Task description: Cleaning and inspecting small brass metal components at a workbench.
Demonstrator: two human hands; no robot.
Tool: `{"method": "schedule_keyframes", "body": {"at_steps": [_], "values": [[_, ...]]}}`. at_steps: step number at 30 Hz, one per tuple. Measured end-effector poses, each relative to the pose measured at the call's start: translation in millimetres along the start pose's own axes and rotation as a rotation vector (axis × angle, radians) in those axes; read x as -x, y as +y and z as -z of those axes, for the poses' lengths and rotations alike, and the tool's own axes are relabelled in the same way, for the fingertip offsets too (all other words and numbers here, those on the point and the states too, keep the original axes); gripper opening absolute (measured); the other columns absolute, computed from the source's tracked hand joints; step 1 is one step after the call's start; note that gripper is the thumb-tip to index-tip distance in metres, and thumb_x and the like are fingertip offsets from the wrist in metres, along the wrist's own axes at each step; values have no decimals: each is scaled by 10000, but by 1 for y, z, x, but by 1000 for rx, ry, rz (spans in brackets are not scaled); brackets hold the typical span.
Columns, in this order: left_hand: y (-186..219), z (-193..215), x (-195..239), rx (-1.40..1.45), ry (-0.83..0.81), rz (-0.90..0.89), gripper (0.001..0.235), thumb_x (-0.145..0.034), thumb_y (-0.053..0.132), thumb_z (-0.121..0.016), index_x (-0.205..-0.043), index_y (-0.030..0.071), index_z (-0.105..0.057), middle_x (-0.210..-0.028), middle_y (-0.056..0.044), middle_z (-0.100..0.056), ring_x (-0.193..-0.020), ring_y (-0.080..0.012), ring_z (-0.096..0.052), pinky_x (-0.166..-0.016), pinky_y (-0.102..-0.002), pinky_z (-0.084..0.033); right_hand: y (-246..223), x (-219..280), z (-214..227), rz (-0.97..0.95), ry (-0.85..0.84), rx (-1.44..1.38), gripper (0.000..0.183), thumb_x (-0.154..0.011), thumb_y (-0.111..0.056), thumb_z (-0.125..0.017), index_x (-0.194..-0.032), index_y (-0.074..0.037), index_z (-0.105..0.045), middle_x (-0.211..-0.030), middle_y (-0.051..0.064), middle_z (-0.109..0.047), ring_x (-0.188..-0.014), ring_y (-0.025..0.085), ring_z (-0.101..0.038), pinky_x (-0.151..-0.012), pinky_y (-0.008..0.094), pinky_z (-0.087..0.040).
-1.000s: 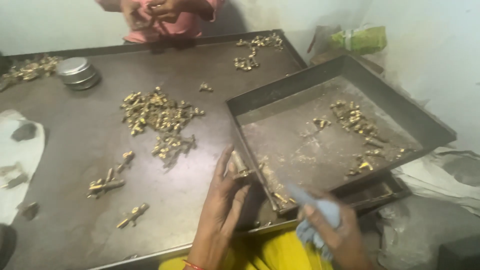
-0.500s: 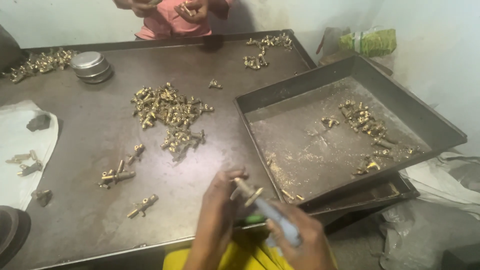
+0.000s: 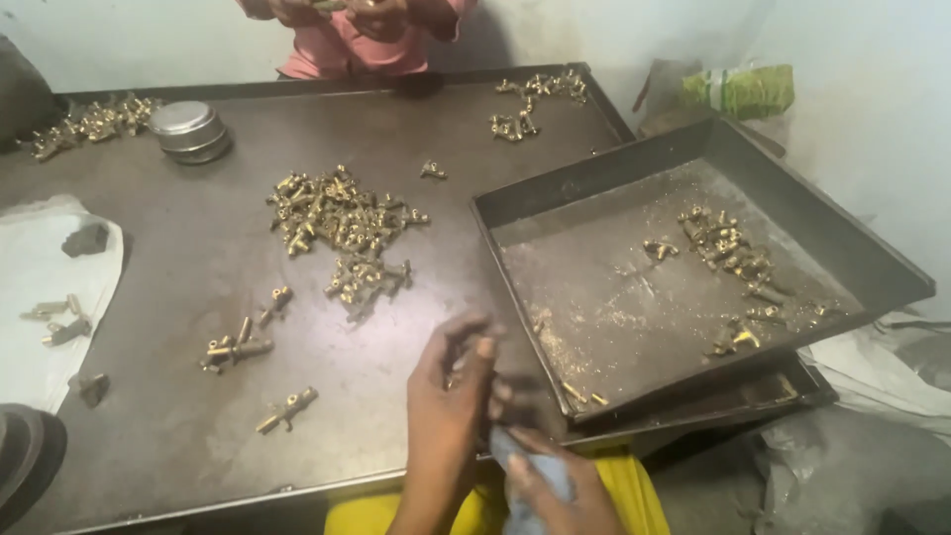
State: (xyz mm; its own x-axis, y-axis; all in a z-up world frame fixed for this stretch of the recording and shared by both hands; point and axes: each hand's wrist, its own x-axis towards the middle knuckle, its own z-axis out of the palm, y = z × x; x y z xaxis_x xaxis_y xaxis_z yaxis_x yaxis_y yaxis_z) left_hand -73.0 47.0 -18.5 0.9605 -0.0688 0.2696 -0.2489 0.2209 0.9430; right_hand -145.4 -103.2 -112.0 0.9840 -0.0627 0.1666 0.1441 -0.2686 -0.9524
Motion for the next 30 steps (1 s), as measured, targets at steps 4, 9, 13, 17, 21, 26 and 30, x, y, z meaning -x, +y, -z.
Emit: {"method": "schedule_keyframes", "body": {"at_steps": [4, 9, 13, 17, 21, 26, 30], "values": [[-2, 10, 5, 134, -105, 247, 495, -991, 326, -621, -1364, 1, -631, -1267, -209, -739, -835, -237, -652, -710, -320, -532, 5, -3, 14, -487, -92, -279, 537, -859, -309, -666, -1347, -86, -707, -765, 115, -717, -680, 156, -666, -650, 298, -540], [4, 24, 3, 146, -246, 312, 515, -994, 318, -517, -1461, 102, -528, -1387, -173, -651, -1196, -289, -692, -1003, -385, -571, -10, -6, 8, -98, -70, -108, 485, -956, -330, -612, -1351, -56, -680, -923, 116, -722, -831, 167, -679, -752, 336, -536], [-14, 46, 18, 96, -109, 230, 487, -1004, 151, -438, -1485, 109, -502, -1451, -189, -622, -1303, -303, -642, -1083, -423, -510, 11, -3, 36, -113, -246, 101, 411, -1006, -271, -649, -1358, -63, -698, -999, 204, -743, -863, 225, -702, -778, 364, -553], [-44, 64, 38, -421, -64, -93, 557, -904, -58, -463, -1437, 92, -521, -1513, -190, -537, -1314, -347, -609, -1105, -401, -466, -8, -29, 96, -584, 41, 149, 287, -956, -181, -727, -1177, 3, -743, -947, 282, -736, -700, 375, -734, -602, 466, -585], [-17, 37, 16, -667, -136, -176, 641, -753, -147, -494, -1340, 87, -598, -1512, -163, -528, -1203, -343, -667, -1007, -396, -528, -46, -73, 115, 416, 398, 551, 392, -961, -182, -713, -1320, -29, -673, -1182, 168, -740, -983, 224, -733, -834, 376, -589], [3, -18, -47, -650, -243, -194, 572, -754, -97, -588, -1283, 108, -655, -966, -143, -738, -870, -309, -740, -820, -425, -583, -22, -93, 119, 422, 512, 913, 429, -902, -140, -743, -1319, -62, -676, -1046, 170, -746, -835, 284, -730, -738, 408, -587], [-61, -52, -118, -840, -374, -352, 256, -838, 0, -667, -1072, 83, -729, -926, -144, -755, -874, -363, -739, -756, -459, -580, -29, -91, 116, 359, 535, 911, 424, -910, -143, -746, -1321, -76, -669, -1030, 165, -745, -815, 289, -733, -727, 419, -581]]}}
